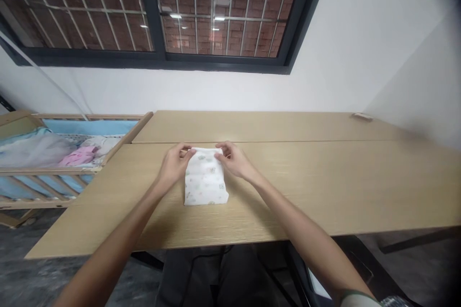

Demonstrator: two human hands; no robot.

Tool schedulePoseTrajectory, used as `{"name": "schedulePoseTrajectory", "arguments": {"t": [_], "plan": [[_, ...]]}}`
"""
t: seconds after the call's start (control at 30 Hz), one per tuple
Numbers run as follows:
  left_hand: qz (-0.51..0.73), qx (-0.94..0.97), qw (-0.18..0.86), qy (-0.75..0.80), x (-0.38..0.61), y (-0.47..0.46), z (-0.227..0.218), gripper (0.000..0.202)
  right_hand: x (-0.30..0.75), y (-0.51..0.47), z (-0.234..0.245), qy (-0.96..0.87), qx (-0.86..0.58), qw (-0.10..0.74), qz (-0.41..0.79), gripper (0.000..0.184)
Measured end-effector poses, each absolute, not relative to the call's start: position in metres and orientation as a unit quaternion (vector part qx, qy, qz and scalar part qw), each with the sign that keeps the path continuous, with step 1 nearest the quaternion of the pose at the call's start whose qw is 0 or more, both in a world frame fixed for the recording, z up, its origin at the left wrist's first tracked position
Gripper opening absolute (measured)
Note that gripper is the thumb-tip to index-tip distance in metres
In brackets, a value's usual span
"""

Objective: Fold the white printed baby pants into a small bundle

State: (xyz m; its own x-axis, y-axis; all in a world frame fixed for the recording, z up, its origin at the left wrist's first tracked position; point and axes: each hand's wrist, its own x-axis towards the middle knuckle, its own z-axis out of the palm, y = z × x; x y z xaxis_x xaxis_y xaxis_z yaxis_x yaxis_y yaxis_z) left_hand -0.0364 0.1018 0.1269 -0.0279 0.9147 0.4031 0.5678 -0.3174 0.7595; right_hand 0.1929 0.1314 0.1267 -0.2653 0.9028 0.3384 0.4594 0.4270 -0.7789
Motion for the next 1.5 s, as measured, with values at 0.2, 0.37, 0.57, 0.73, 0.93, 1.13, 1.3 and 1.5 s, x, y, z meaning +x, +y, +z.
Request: {"name": "schedulePoseTrajectory", "arguments": {"t": [0.2,0.37,0.57,0.73,0.93,1.13,1.3,1.5], "plan": [[0.355,0.672,0.192,0.621,-0.028,0.157,0.081,0.023,0.186,0.188,0.066,-0.69,-0.524,0.381,0.322,0.017],[0.317,0.672,0.182,0.645,-0.026,0.167,0.06,0.021,0.186,0.199,0.036,-0.694,-0.521,0.365,0.338,0.014],[0.333,0.692,0.115,0.63,-0.015,0.115,0.071,0.05,0.191,0.193,0.041,-0.743,-0.504,0.328,0.293,0.015],[0.286,0.789,0.031,0.543,-0.003,0.021,0.048,0.06,0.184,0.164,0.068,-0.808,-0.481,0.316,0.127,0.032],[0.233,0.815,-0.047,0.529,0.004,-0.026,0.011,0.057,0.155,0.092,0.11,-0.949,-0.203,0.19,0.15,0.052],[0.202,0.825,-0.046,0.526,0.006,-0.031,0.012,0.037,0.144,0.073,0.09,-0.955,-0.121,0.081,0.257,0.052],[0.232,0.813,-0.063,0.531,0.008,-0.03,0.015,0.041,0.147,0.091,0.07,-0.949,-0.168,0.058,0.262,0.053],[0.23,0.808,-0.061,0.539,0.007,-0.029,0.017,0.048,0.146,0.116,0.066,-0.951,-0.195,0.045,0.236,0.058]]}}
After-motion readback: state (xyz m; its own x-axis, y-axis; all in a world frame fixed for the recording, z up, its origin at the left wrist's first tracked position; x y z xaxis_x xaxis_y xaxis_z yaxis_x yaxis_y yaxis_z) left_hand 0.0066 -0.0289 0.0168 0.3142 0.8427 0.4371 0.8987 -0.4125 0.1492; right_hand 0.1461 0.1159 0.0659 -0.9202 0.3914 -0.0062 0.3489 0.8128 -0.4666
